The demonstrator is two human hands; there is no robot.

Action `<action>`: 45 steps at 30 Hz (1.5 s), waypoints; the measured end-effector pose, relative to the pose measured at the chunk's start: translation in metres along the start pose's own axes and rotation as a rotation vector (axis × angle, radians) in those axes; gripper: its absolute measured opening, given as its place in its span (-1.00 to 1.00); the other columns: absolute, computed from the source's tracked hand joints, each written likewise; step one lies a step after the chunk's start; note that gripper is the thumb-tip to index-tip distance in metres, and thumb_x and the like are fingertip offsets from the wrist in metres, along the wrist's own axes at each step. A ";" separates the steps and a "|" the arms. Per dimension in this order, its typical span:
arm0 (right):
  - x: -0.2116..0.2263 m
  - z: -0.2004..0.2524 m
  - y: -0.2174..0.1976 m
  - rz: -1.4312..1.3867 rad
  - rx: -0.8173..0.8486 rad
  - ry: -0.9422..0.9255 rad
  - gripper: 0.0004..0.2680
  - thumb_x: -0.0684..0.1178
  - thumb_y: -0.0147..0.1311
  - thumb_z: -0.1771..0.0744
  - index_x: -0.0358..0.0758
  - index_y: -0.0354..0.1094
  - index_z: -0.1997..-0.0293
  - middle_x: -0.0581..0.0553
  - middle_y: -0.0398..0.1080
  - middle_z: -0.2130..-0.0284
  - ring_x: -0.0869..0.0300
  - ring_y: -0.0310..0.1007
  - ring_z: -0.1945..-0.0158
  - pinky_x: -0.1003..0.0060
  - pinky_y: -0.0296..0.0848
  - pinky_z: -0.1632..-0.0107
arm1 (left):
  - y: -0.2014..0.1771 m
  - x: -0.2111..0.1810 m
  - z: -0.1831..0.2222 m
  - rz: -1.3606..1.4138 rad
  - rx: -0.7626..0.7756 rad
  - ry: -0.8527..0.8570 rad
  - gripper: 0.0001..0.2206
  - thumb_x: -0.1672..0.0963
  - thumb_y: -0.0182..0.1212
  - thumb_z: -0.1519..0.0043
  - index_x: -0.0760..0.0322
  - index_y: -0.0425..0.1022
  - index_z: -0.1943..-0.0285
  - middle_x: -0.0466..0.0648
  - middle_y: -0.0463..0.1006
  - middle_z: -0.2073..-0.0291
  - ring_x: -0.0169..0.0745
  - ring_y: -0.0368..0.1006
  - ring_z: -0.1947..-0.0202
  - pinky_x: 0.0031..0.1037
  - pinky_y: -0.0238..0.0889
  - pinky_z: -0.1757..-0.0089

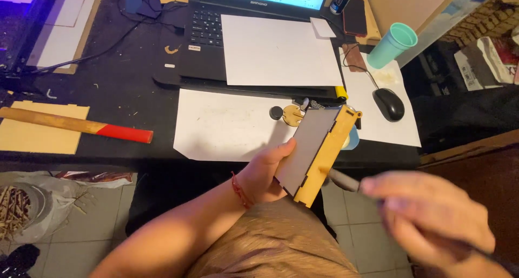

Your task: Applying varnish or glue to the exterior of a small wooden box using a paintbrush

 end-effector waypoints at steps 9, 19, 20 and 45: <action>-0.026 -0.008 -0.009 -0.004 -0.166 0.117 -0.94 -0.31 0.04 -0.26 -0.44 0.30 0.26 -0.51 0.47 0.22 -0.07 0.64 0.21 0.26 0.66 0.10 | 0.001 0.004 0.002 0.001 -0.006 -0.047 -0.49 -0.07 -0.08 -0.33 0.33 0.27 -0.33 0.12 0.49 0.00 0.05 0.46 0.03 -0.17 0.36 -0.01; -0.009 -0.035 -0.014 0.064 -0.019 -0.050 -0.92 -0.22 0.14 -0.21 -0.32 0.40 0.30 -0.39 0.53 0.25 0.08 0.69 0.22 0.42 0.67 0.15 | 0.005 0.008 0.004 -0.080 0.278 -0.003 -0.44 -0.09 -0.10 -0.35 0.40 0.27 -0.36 0.19 0.50 -0.05 0.03 0.47 -0.04 -0.28 0.39 -0.01; -0.016 -0.040 -0.021 0.094 -0.078 -0.052 -0.95 -0.30 0.09 -0.22 -0.45 0.36 0.34 -0.48 0.49 0.28 -0.02 0.64 0.25 0.32 0.64 0.17 | 0.006 0.008 0.005 -0.044 0.283 -0.006 -0.41 -0.08 -0.01 -0.31 0.43 0.25 -0.37 0.25 0.51 -0.04 0.07 0.49 -0.02 -0.25 0.41 0.01; -0.028 -0.033 -0.047 0.004 -0.203 0.042 -0.96 -0.29 0.08 -0.22 -0.44 0.34 0.35 -0.46 0.50 0.31 -0.04 0.64 0.29 0.30 0.66 0.20 | 0.008 0.009 0.009 -0.034 0.210 -0.047 -0.35 -0.06 0.08 -0.22 0.33 0.18 -0.46 0.15 0.45 -0.14 0.20 0.47 -0.07 -0.25 0.40 0.04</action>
Point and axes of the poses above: each hand's wrist, its own z-axis away from the middle knuckle, its own y-axis out of the palm, x = y × z, the point moved 7 cm from there along -z, towards the middle knuckle
